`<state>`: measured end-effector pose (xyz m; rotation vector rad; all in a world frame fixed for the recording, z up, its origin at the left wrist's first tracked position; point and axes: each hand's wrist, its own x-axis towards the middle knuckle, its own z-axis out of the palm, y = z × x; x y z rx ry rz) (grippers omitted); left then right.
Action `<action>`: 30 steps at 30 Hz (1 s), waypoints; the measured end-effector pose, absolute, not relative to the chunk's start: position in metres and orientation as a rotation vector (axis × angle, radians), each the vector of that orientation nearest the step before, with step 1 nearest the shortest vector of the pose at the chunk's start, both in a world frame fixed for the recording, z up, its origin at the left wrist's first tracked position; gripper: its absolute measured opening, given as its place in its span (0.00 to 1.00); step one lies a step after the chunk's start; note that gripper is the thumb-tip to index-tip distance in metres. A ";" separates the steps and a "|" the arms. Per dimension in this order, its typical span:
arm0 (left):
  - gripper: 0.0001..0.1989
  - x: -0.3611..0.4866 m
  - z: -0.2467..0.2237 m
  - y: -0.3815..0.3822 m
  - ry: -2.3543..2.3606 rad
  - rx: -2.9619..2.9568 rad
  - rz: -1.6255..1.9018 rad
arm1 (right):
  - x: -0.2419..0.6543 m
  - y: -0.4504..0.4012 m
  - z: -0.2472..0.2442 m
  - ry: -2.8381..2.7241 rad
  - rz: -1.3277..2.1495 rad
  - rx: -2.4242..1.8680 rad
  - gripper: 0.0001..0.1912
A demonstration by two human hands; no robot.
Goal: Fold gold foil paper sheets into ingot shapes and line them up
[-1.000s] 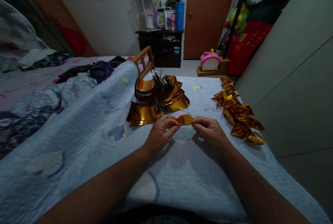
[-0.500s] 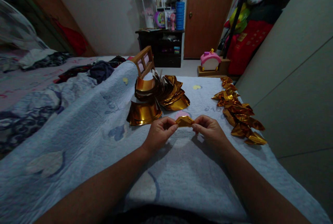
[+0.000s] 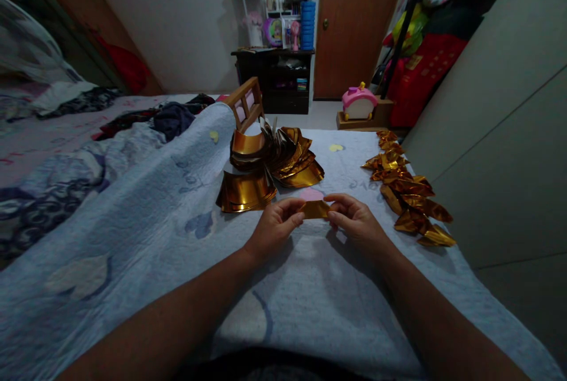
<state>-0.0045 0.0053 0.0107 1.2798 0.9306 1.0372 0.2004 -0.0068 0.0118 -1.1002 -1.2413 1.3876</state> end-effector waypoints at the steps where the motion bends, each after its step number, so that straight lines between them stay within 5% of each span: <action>1: 0.14 -0.004 0.011 0.005 0.926 1.288 1.028 | 0.200 -0.007 0.012 -1.285 1.396 -1.113 0.18; 10: 0.15 -0.002 0.010 0.004 0.909 1.439 0.830 | 0.196 -0.010 0.018 -1.457 1.330 -1.214 0.10; 30: 0.18 0.000 0.004 0.003 0.881 1.375 0.818 | 0.189 -0.011 0.010 -1.360 1.431 -1.198 0.17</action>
